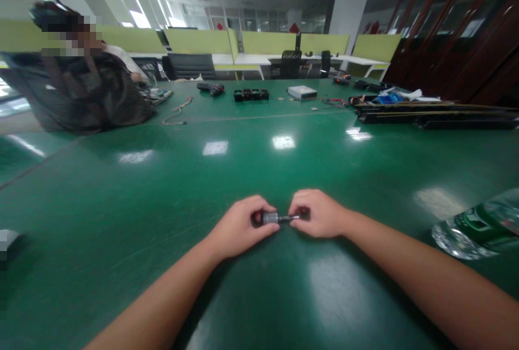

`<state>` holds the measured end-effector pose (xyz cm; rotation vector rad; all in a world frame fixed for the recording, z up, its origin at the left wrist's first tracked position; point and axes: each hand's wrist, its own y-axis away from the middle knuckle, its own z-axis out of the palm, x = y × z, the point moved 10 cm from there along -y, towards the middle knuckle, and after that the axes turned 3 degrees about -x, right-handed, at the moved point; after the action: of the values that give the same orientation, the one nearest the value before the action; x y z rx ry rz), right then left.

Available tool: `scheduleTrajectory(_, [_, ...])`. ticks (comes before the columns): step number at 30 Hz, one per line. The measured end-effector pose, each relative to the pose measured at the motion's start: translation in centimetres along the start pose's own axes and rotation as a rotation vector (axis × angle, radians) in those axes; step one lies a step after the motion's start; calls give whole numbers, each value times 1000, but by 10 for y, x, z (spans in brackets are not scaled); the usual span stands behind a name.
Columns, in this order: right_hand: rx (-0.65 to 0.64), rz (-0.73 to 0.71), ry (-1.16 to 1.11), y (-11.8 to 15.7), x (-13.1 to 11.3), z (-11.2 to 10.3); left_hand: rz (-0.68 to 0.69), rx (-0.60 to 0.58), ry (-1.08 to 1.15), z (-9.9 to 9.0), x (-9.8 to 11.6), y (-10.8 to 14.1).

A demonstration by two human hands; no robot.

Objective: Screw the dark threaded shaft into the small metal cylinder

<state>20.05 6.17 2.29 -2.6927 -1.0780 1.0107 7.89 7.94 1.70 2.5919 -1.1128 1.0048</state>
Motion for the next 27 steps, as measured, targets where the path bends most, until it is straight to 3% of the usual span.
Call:
scheduleTrajectory(16, [-49,20,7,3,10,-4,-22,-15,2,1,-2,0])
scheduleTrajectory(23, [-106,116,10,9,32,-13,-33,-23,6,1,-1,0])
scheduleTrajectory(27, [-132,127,-13,11,32,-10,-28,-18,5,1,0,0])
